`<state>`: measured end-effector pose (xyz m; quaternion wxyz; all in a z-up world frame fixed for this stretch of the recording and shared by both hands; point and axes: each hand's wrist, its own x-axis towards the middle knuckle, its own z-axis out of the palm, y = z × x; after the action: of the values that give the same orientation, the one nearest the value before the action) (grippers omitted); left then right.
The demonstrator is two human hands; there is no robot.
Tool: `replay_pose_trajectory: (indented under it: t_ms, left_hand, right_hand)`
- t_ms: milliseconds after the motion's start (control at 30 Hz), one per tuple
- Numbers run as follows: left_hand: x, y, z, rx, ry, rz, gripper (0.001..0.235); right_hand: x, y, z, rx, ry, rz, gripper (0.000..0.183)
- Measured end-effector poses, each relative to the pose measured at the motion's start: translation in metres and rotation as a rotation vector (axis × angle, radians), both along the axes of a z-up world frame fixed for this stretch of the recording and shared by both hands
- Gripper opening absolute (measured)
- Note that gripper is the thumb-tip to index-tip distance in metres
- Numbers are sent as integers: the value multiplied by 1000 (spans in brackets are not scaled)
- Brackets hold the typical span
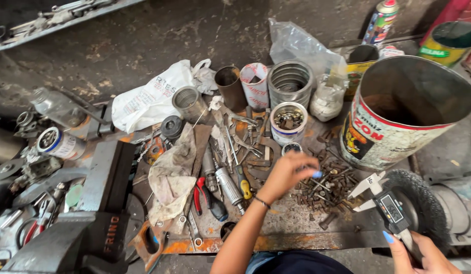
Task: Measuring various engine components and fasteners using a digital caliper
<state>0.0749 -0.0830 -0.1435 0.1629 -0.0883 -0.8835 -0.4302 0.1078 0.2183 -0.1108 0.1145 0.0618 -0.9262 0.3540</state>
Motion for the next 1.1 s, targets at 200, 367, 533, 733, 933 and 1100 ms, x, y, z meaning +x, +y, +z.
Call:
replay_pose_trajectory:
  t_ms: [200,367,533,733,933,1100]
  left_hand:
    - [-71,30,112,501,185,30,16]
    - [-114,57,133,645,162,93,16]
    - [-132,67,113,133,269,223,39]
    - [-64,71,78,-118,274,383,29]
    - [-19,64,-24,-281,33,210,41]
    - [-7,77,-65,-545,-115,53,38]
  right_hand:
    - [1,18,-2,5,-93,-121,31]
    - [-3,37,-31,-15,36,-137,34]
    - [1,36,-10,-112,8,-162,32]
    - [4,33,5,-298,-70,-196,34]
    - [3,28,12,-241,-46,-212,32]
    - [0,22,29,-60,1,-219,29]
